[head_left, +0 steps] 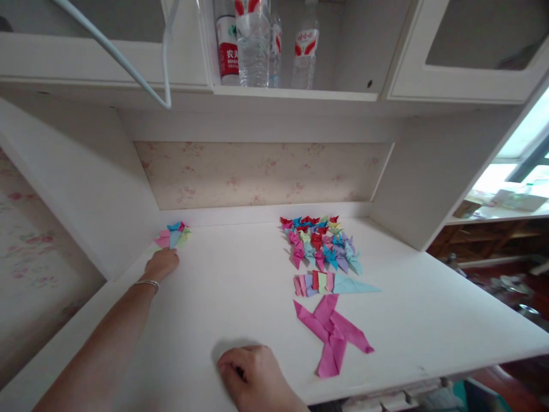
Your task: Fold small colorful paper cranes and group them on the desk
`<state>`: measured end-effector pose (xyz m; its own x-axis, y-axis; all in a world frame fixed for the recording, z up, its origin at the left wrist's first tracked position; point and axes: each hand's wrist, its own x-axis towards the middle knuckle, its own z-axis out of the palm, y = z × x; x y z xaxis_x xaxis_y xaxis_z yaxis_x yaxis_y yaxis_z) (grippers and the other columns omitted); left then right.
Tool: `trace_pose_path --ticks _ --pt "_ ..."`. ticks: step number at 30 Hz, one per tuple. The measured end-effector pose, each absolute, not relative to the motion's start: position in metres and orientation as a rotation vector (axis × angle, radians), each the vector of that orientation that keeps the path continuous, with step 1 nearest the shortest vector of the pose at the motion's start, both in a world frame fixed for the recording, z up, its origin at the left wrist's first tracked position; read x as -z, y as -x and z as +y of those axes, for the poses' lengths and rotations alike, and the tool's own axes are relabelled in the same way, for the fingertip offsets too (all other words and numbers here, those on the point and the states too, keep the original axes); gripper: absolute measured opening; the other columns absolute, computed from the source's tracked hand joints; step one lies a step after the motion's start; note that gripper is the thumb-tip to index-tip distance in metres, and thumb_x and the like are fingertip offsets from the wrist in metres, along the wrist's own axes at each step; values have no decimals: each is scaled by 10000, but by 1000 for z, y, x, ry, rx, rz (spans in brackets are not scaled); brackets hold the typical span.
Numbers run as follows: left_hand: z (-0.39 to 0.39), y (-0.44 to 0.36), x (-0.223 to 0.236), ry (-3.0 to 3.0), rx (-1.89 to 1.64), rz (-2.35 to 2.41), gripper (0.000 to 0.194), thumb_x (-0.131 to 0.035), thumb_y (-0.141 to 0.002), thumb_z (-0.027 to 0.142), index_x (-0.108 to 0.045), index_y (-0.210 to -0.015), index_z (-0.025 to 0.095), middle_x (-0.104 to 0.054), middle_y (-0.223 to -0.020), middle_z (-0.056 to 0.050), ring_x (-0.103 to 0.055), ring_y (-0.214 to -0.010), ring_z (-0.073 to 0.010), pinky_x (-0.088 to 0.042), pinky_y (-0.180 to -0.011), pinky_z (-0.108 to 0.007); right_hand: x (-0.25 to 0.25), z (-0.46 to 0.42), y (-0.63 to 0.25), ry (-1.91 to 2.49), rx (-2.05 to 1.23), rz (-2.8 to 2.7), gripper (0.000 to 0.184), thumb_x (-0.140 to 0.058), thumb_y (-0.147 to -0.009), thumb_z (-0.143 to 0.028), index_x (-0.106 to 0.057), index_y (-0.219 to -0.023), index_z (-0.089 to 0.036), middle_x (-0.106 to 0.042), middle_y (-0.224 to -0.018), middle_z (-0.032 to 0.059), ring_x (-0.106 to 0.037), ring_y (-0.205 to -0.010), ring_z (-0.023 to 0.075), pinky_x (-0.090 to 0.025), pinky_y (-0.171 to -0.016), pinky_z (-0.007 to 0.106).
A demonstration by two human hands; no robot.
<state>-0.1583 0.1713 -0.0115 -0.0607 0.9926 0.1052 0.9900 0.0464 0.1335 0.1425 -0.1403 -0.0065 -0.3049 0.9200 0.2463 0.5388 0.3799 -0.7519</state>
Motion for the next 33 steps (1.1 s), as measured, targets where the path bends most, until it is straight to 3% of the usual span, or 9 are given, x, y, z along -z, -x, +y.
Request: trace_pose_path --ticks 5,8,14,23,27,30,33 --pt "171 154 12 -2085 -186 2313 447 -385 -792 253 -638 -1125 95 -573 -1253 -229 -550 -1091 -384 -457 -828 -510 3 -140 -142 1281 -814 -1913 244 -525 -817 -171 -743 -871 -268 -715 -725 -25 -635 -619 119 -415 -567 176" --pt "166 154 12 -2116 -180 2309 463 -357 -826 270 -607 -1194 142 -563 -1271 -210 -533 -1110 -374 -443 -842 -510 3 -135 -139 1327 -887 -1875 232 -539 -792 -182 -748 -825 -277 -696 -656 -39 -601 -558 114 -386 -518 185" --pt "161 151 13 -2127 -197 2335 428 -323 -857 256 -632 -1144 180 -573 -1263 -176 -540 -1113 -343 -441 -851 -488 9 -82 -128 1293 -1320 -1671 259 -505 -750 -157 -731 -849 -235 -683 -652 -32 -556 -514 99 -393 -494 184" --pt "152 136 -2 -2151 -366 2385 382 -350 -844 216 -687 -974 92 -632 -1136 -224 -550 -1062 -384 -427 -833 -532 29 -26 -116 1396 -958 -1674 235 -521 -758 -170 -736 -821 -245 -681 -676 -18 -584 -617 117 -394 -560 207" --pt "138 123 -14 -2114 -535 2403 441 -305 -883 247 -697 -945 56 -655 -1071 -248 -590 -998 -376 -440 -832 -482 32 -27 -120 1230 -1197 -1451 197 -529 -763 -187 -715 -827 -195 -626 -607 -27 -514 -521 91 -359 -481 195" --pt "125 112 -22 -2052 -707 2386 468 -284 -910 285 -708 -957 94 -685 -1039 -201 -618 -969 -335 -452 -838 -428 26 -26 -125 1139 -1436 -1240 147 -570 -728 -201 -685 -812 -167 -558 -525 -57 -393 -388 63 -288 -390 196" --pt "108 99 -29 -1980 -893 2365 467 -281 -926 320 -684 -1073 135 -687 -1101 -143 -620 -993 -293 -465 -845 -386 18 -24 -132 968 -1611 -1083 159 -642 -704 -238 -669 -823 -137 -562 -534 -51 -414 -386 62 -292 -365 190"
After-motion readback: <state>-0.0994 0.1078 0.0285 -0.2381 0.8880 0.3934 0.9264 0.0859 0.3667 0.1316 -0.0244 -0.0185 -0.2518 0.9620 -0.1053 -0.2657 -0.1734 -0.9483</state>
